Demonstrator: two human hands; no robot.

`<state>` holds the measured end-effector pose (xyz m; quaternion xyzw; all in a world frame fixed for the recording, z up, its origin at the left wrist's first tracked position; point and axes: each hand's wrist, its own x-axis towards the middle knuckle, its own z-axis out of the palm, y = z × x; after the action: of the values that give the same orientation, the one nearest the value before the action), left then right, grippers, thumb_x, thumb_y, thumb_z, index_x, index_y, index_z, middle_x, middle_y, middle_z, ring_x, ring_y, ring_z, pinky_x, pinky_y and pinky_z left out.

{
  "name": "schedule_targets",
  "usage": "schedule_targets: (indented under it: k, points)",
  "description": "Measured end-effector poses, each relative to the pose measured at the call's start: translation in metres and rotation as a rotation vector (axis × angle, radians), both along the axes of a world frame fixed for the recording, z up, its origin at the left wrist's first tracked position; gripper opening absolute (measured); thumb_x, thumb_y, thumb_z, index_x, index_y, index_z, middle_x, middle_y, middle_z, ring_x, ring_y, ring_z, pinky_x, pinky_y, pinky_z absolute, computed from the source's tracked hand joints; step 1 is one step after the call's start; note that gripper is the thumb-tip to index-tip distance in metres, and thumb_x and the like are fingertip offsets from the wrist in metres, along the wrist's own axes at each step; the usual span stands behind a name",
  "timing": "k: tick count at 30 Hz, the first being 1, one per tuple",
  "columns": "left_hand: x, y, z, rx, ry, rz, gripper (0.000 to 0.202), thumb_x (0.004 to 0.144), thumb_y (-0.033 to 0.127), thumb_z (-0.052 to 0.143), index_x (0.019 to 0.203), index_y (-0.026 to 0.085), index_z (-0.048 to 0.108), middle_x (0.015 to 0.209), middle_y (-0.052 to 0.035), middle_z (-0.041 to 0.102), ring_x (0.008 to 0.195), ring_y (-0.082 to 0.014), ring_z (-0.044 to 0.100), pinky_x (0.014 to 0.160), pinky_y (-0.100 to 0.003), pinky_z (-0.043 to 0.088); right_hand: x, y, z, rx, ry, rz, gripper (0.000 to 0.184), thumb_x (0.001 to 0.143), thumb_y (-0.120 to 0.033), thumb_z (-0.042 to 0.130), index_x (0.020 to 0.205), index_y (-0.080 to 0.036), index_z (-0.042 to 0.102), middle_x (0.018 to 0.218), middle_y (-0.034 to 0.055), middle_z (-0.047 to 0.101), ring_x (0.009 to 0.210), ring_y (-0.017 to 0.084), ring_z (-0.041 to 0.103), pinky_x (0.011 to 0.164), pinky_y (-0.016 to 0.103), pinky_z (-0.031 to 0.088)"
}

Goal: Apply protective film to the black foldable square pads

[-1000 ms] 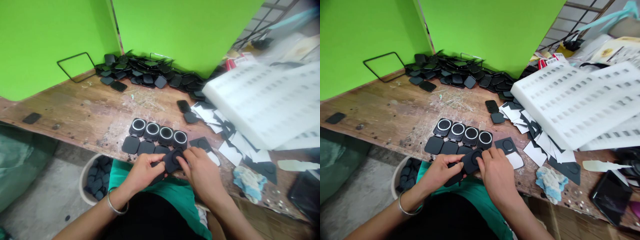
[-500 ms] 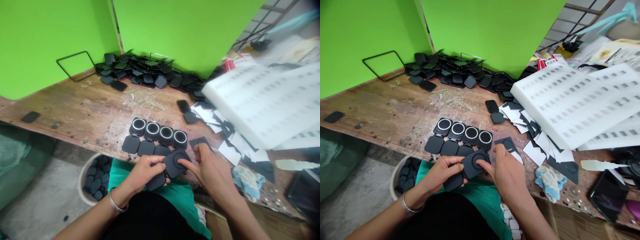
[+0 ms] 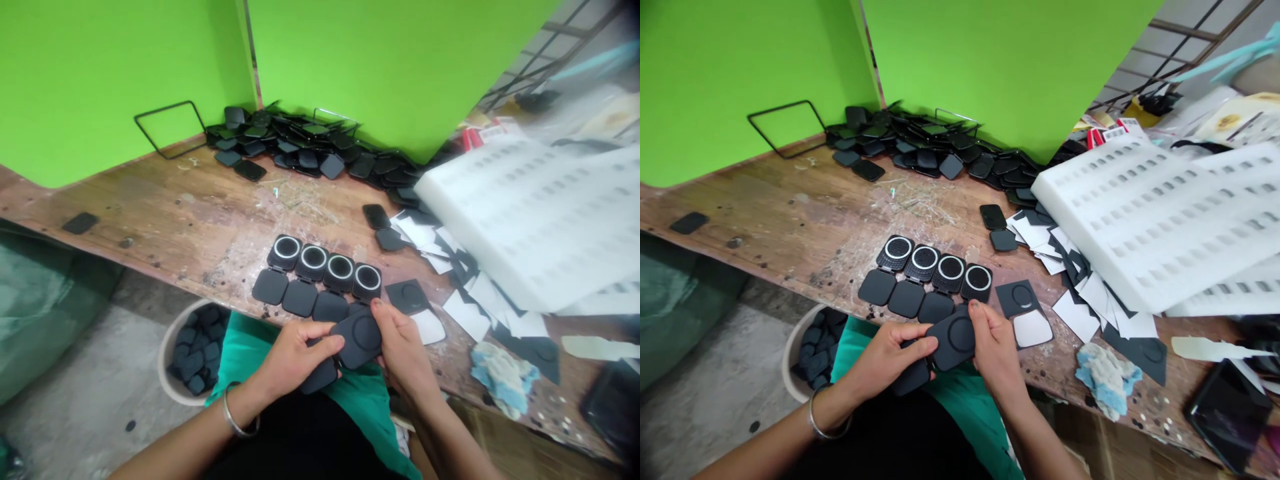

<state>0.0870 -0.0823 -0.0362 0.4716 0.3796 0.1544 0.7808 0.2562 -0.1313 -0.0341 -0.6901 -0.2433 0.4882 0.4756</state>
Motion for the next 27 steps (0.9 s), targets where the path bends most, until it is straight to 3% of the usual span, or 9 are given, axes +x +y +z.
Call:
schedule_targets:
  k: [4, 6, 9, 12, 15, 19, 23, 25, 27]
  points:
    - [-0.009, 0.003, 0.005, 0.115, 0.043, 0.051, 0.035, 0.082, 0.049, 0.069, 0.095, 0.017, 0.078, 0.08, -0.0042, 0.074, 0.064, -0.0191, 0.068, 0.058, -0.025, 0.053, 0.001, 0.003, 0.005, -0.07, 0.048, 0.048, 0.059, 0.084, -0.075, 0.046, 0.061, -0.021, 0.05, 0.037, -0.0043, 0.043, 0.03, 0.009, 0.034, 0.032, 0.022, 0.023]
    - [-0.02, 0.017, 0.008, 0.282, 0.13, 0.196, 0.033, 0.081, 0.047, 0.07, 0.095, 0.018, 0.078, 0.083, -0.0038, 0.075, 0.073, -0.0208, 0.069, 0.067, -0.026, 0.054, 0.01, 0.002, 0.01, -0.023, 0.003, 0.068, 0.063, 0.085, -0.078, 0.037, 0.069, -0.019, 0.056, 0.043, -0.0005, 0.052, 0.033, 0.011, 0.04, 0.034, 0.023, 0.029]
    - [-0.049, 0.057, 0.01, 0.534, 0.346, 0.54, 0.039, 0.077, 0.048, 0.072, 0.102, 0.018, 0.076, 0.099, -0.0039, 0.076, 0.09, -0.0242, 0.069, 0.08, -0.03, 0.053, 0.039, -0.003, 0.015, 0.085, -0.307, 0.046, 0.054, 0.082, -0.072, 0.051, 0.084, -0.018, 0.061, 0.061, 0.0032, 0.063, 0.047, 0.014, 0.052, 0.045, 0.026, 0.042]
    - [-0.084, 0.103, 0.001, 0.718, 0.56, 0.703, 0.043, 0.078, 0.047, 0.068, 0.109, 0.019, 0.074, 0.096, -0.0035, 0.076, 0.089, -0.0245, 0.068, 0.082, -0.032, 0.052, 0.074, -0.013, 0.009, 0.073, -0.773, 0.006, 0.05, 0.075, -0.065, 0.063, 0.093, -0.018, 0.063, 0.074, 0.0057, 0.065, 0.059, 0.018, 0.055, 0.057, 0.031, 0.046]
    - [-0.11, 0.137, -0.012, 0.865, 0.783, 0.623, 0.049, 0.078, 0.046, 0.065, 0.122, 0.022, 0.068, 0.085, -0.0037, 0.075, 0.085, -0.0254, 0.067, 0.082, -0.034, 0.05, 0.102, -0.024, -0.007, -0.014, -1.087, 0.044, 0.055, 0.071, -0.066, 0.065, 0.095, -0.016, 0.064, 0.086, 0.0109, 0.064, 0.074, 0.025, 0.058, 0.069, 0.038, 0.048]
    - [-0.118, 0.15, -0.018, 0.965, 0.962, 0.496, 0.043, 0.081, 0.04, 0.062, 0.118, 0.018, 0.068, 0.098, -0.009, 0.074, 0.095, -0.0296, 0.067, 0.086, -0.039, 0.05, 0.117, -0.029, -0.03, -0.139, -1.266, 0.103, 0.052, 0.071, -0.058, 0.068, 0.097, -0.013, 0.063, 0.097, 0.0175, 0.061, 0.095, 0.034, 0.058, 0.081, 0.044, 0.047]
    - [-0.097, 0.135, -0.008, 1.263, 0.961, 0.504, 0.038, 0.083, 0.038, 0.063, 0.112, 0.015, 0.068, 0.108, -0.0103, 0.071, 0.111, -0.032, 0.061, 0.105, -0.048, 0.038, 0.119, -0.022, -0.04, -0.224, -1.281, 0.152, 0.041, 0.07, -0.051, 0.071, 0.087, -0.016, 0.061, 0.09, 0.0147, 0.061, 0.09, 0.032, 0.058, 0.08, 0.041, 0.045]
    - [-0.078, 0.121, -0.002, 1.268, 0.854, 0.507, 0.034, 0.084, 0.04, 0.062, 0.109, 0.018, 0.068, 0.107, -0.0086, 0.07, 0.107, -0.0288, 0.062, 0.103, -0.045, 0.04, 0.12, -0.018, -0.039, -0.252, -1.25, 0.157, 0.037, 0.068, -0.05, 0.071, 0.08, -0.019, 0.055, 0.084, 0.0112, 0.06, 0.083, 0.029, 0.057, 0.073, 0.038, 0.044]
    - [-0.056, 0.103, 0.003, 1.167, 0.705, 0.478, 0.03, 0.084, 0.042, 0.063, 0.104, 0.02, 0.07, 0.104, -0.0065, 0.07, 0.1, -0.0254, 0.063, 0.097, -0.039, 0.045, 0.12, -0.016, -0.036, -0.29, -1.168, 0.141, 0.033, 0.067, -0.048, 0.069, 0.076, -0.022, 0.05, 0.075, 0.0056, 0.058, 0.071, 0.025, 0.056, 0.064, 0.034, 0.041]
